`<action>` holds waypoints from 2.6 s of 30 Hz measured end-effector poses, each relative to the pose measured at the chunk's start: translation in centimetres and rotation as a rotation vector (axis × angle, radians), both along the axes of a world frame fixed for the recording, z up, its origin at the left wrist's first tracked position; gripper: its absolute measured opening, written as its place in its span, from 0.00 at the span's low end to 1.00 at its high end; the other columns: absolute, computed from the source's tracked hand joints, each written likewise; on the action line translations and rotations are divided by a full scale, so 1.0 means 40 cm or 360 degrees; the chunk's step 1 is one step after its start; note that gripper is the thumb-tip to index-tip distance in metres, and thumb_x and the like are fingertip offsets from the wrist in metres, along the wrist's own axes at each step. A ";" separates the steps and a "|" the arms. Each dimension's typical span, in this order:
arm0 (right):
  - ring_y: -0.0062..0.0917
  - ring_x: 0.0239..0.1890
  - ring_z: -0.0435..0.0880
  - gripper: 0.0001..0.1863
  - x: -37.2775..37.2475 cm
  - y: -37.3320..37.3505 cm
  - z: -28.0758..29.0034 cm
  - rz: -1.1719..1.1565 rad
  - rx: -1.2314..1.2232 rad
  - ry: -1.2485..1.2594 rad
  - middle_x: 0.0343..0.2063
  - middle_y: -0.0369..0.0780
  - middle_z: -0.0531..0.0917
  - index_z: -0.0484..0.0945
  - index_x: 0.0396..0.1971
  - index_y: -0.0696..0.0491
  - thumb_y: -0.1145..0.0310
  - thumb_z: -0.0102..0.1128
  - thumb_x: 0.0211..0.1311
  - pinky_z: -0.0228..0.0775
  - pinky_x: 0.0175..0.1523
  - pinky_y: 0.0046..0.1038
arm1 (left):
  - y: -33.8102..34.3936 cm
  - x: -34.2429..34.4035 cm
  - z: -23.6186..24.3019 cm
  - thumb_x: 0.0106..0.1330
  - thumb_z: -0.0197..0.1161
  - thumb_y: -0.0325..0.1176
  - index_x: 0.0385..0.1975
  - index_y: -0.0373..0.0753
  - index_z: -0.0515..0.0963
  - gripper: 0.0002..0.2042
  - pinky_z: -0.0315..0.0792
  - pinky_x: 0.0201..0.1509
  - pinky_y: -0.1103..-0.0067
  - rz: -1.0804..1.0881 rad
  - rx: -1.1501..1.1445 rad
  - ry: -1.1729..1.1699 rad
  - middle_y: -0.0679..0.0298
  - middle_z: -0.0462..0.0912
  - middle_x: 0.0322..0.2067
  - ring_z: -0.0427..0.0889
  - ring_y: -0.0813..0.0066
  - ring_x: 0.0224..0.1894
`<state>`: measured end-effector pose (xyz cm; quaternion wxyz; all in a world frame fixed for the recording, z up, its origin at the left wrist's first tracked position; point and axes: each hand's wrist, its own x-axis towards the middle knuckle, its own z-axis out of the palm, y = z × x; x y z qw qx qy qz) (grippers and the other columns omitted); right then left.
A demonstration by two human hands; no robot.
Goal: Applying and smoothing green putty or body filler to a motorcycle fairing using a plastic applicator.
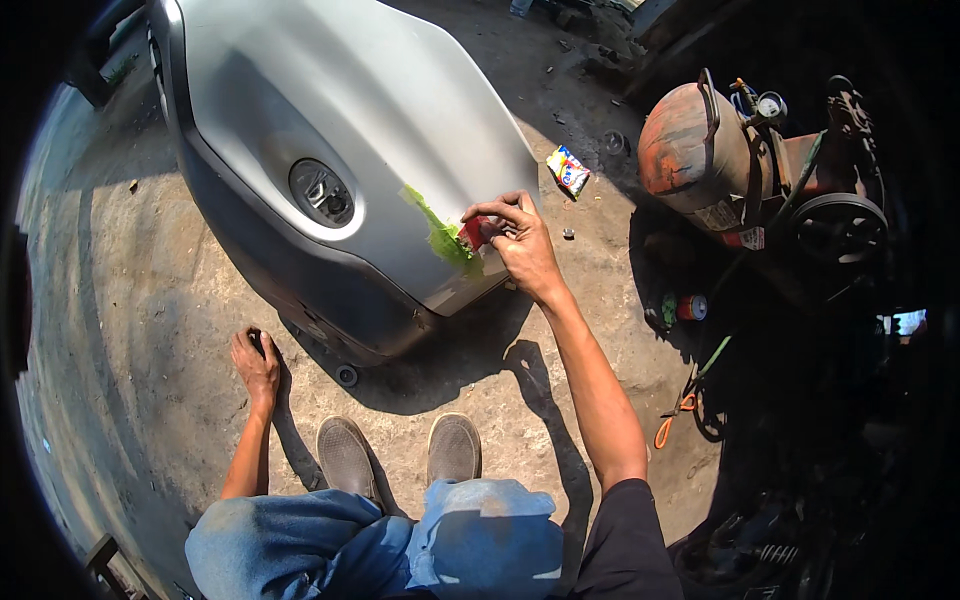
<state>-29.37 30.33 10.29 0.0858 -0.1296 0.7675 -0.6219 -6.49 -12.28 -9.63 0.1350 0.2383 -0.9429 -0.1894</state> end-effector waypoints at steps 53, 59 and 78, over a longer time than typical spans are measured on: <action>0.13 0.37 0.82 0.15 0.365 -0.035 -0.105 -0.0886 -0.1076 -0.0644 0.39 0.36 0.86 0.78 0.52 0.52 0.69 0.68 0.69 0.73 0.40 0.17 | -0.018 -0.003 -0.038 0.78 0.54 0.42 0.48 0.29 0.72 0.17 0.68 0.56 0.57 -0.0149 -0.0060 0.0117 0.45 0.76 0.44 0.76 0.45 0.48; 0.17 0.36 0.83 0.12 0.348 -0.134 -0.124 -0.0933 -0.1429 -0.0732 0.35 0.36 0.85 0.77 0.48 0.54 0.72 0.68 0.68 0.72 0.40 0.22 | -0.023 0.002 -0.034 0.78 0.54 0.43 0.49 0.29 0.72 0.19 0.68 0.56 0.57 -0.0148 -0.0024 0.0093 0.45 0.75 0.45 0.76 0.45 0.49; 0.25 0.46 0.89 0.10 0.322 -0.192 -0.087 -0.0894 -0.1818 -0.1161 0.43 0.37 0.86 0.77 0.48 0.52 0.65 0.63 0.73 0.82 0.49 0.26 | -0.024 0.002 -0.026 0.77 0.54 0.44 0.51 0.28 0.71 0.20 0.67 0.56 0.57 -0.0214 -0.0029 0.0068 0.45 0.74 0.45 0.75 0.46 0.48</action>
